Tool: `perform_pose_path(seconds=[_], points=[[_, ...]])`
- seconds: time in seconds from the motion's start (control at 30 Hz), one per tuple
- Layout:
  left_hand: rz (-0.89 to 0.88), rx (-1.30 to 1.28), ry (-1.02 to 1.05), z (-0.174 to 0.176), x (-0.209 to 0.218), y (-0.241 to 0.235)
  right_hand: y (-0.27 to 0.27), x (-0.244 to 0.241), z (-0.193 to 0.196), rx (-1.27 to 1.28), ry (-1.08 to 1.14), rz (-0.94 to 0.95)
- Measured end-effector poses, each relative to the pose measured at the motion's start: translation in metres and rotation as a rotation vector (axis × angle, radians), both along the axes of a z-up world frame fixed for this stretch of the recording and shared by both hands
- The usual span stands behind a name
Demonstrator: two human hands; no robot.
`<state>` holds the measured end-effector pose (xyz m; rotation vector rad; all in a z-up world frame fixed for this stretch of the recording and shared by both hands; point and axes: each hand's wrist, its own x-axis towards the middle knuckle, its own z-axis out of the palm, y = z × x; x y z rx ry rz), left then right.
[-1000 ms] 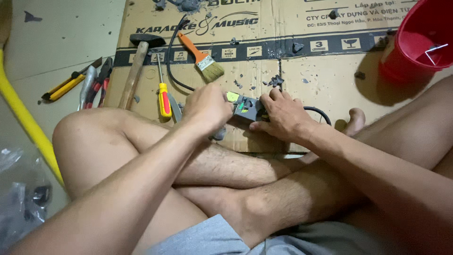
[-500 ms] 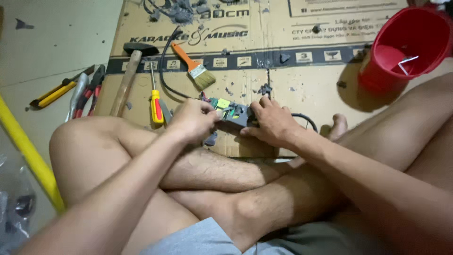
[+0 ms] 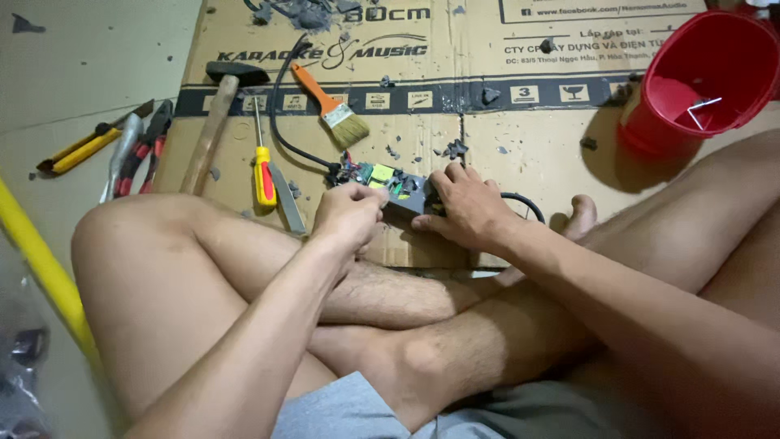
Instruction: The person sits on the floor and works on a small electronic device, using a screwdriver to remove screws and a brush to clean debris. They also use pliers to handle small components and wires attached to the device.
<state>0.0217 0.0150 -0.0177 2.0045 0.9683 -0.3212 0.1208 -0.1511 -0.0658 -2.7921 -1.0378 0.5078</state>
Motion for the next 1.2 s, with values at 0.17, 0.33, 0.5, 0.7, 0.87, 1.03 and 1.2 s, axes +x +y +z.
perform_pose_path(seconds=[0.17,0.33,0.5,0.7,0.87,1.03,1.2], points=[[0.141,-0.221,-0.202,-0.01,0.005,0.011,0.0,0.001,0.0,0.006,0.013,-0.012],[-0.164,0.126,-0.125,0.035,-0.014,-0.004,0.0,0.003,0.001,-0.009,0.005,-0.018],[-0.362,0.3,-0.21,0.036,-0.018,0.007,0.008,0.009,0.012,0.078,0.046,-0.055],[-0.065,0.04,-0.255,0.026,-0.021,0.031,0.055,0.032,-0.014,0.224,0.104,-0.084],[0.132,-0.349,-0.381,0.031,-0.028,0.026,0.052,0.046,-0.009,0.214,0.155,-0.035],[0.08,-0.153,-0.368,0.029,-0.028,0.024,0.053,0.044,0.004,0.185,0.112,0.023],[0.077,-0.247,-0.388,0.032,-0.029,0.017,0.052,0.055,-0.002,0.193,0.051,0.045]])
